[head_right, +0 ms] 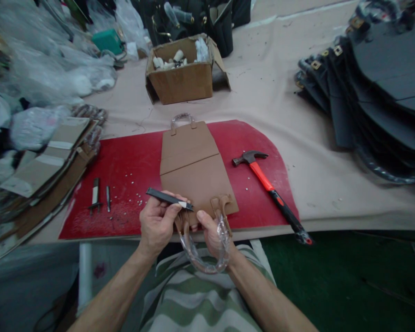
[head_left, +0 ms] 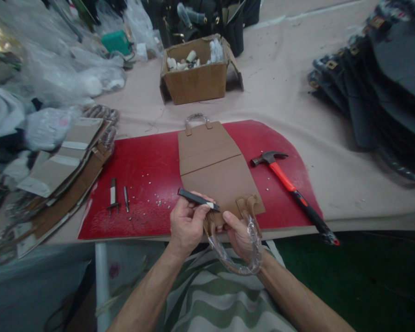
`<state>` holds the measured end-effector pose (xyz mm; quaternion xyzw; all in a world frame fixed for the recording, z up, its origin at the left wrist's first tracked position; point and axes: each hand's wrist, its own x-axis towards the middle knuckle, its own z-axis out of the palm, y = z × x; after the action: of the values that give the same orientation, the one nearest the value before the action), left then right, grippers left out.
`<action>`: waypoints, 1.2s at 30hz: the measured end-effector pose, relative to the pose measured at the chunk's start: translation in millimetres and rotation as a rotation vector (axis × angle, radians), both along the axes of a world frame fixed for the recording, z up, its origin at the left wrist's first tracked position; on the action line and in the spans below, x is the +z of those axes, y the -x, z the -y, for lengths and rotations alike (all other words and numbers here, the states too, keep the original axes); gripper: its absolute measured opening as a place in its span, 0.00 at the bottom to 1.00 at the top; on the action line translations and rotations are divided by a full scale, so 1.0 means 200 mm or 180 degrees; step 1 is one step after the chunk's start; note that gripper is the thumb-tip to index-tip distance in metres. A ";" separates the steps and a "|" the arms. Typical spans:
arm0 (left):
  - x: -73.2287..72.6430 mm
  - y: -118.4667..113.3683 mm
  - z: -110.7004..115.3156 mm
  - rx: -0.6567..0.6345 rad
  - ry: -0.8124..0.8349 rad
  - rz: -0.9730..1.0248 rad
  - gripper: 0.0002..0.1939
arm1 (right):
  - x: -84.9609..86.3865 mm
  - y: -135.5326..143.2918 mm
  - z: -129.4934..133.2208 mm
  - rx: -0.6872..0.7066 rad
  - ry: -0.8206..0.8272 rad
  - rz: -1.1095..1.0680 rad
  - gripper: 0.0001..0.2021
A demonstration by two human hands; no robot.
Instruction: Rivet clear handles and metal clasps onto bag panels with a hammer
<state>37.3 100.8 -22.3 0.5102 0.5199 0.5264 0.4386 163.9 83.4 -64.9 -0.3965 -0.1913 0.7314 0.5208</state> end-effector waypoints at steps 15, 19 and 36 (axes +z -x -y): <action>-0.03 0.01 -0.01 0.0007 -0.0156 -0.0419 0.06 | -0.01 0.00 0.00 0.0226 -0.0145 0.0137 0.18; -0.03 0.01 -0.04 -0.0063 -0.0206 -0.0610 0.06 | -0.02 0.00 0.00 0.0218 -0.0169 0.0331 0.16; -0.06 0.04 -0.07 -0.0227 -0.0241 -0.0489 0.05 | -0.06 -0.01 0.00 0.0258 -0.0095 0.0697 0.17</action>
<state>29.8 114.8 -34.4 0.5834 0.5132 0.4890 0.3964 165.4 84.2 -76.3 -0.4581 -0.2738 0.7013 0.4726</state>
